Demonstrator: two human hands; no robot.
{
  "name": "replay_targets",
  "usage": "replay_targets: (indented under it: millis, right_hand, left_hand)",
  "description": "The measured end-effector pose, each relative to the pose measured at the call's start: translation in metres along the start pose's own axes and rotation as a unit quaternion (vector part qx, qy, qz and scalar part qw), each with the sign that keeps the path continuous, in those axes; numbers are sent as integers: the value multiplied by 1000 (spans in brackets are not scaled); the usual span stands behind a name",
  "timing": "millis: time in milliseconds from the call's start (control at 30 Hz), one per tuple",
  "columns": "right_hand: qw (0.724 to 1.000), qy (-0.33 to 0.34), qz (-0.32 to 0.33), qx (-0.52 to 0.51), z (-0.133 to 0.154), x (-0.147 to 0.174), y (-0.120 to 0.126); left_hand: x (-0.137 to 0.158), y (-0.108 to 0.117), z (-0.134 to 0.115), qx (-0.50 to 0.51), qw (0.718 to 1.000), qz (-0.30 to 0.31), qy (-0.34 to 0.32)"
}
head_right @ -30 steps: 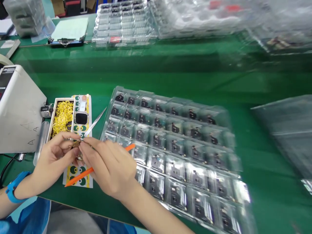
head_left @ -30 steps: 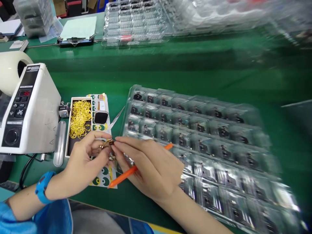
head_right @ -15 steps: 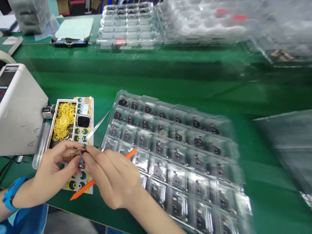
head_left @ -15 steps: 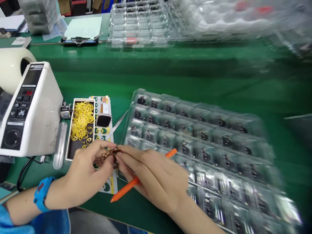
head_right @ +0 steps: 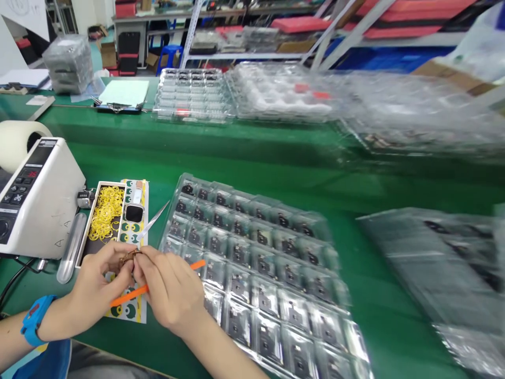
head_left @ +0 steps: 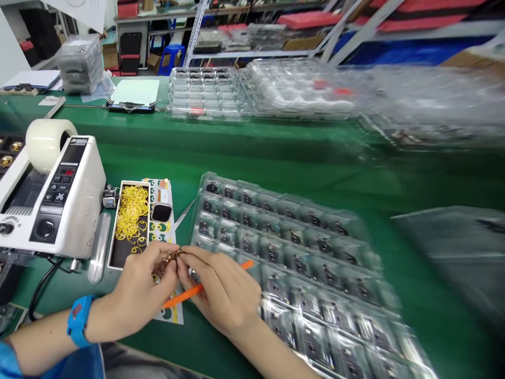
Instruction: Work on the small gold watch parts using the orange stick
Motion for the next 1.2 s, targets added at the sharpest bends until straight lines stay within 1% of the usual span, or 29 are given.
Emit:
replay_targets:
  millis: [133,200,300,367,433,500,600,667,733,800,900,967,1033,1100,1200]
  right_hand:
    - [1000,-8,-5,4,0,0,0]
    - [1000,-17,-5,5,0,0,0]
    - [1000,-29,-5,4,1,0,1]
    - [999,-46,-3,-19,-2,-1,4]
    - [994,-74,12,-77,-9,-2,7]
    - [980,-115,39,-158,-18,-3,10]
    - [949,-171,91,-249,-29,-2,8]
    - [930,-181,136,-288,-30,0,4]
    - [916,-171,176,-317,-25,3,-2]
    - [912,-163,198,-321,-21,6,-5]
    - [915,-165,216,-299,-17,10,-10]
    - [908,-175,228,-304,-16,12,-13]
    - [896,-186,234,-327,-17,12,-14]
    - [888,-192,238,-344,-19,11,-14]
    - [886,-192,243,-345,-23,9,-13]
  left_hand:
    - [-3,2,5,20,999,-3,30]
    - [-6,2,9,65,996,3,59]
    - [-10,0,12,158,982,22,97]
    - [-13,3,10,185,977,15,104]
    - [-15,8,6,184,979,2,93]
    - [-17,10,2,183,980,2,78]
    - [-17,9,-1,192,979,22,71]
    - [-15,5,1,210,972,48,90]
    - [-14,-1,2,219,966,78,110]
    - [-13,-4,1,204,969,90,109]
    - [-15,0,-3,157,983,66,73]
    - [-15,1,-5,144,986,59,58]
    - [-15,0,-4,155,984,64,64]
    - [-15,-1,-1,186,976,71,88]
    - [-15,-3,2,235,962,84,114]
Point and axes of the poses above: each hand's wrist, its own x-axis away from the middle knuckle, its own y-axis out of the back of the hand, z = x × y, the point moved 8 cm from there along -x, towards the middle knuckle, and after that the axes turned 2 degrees about -y, right-handed, at the moved point
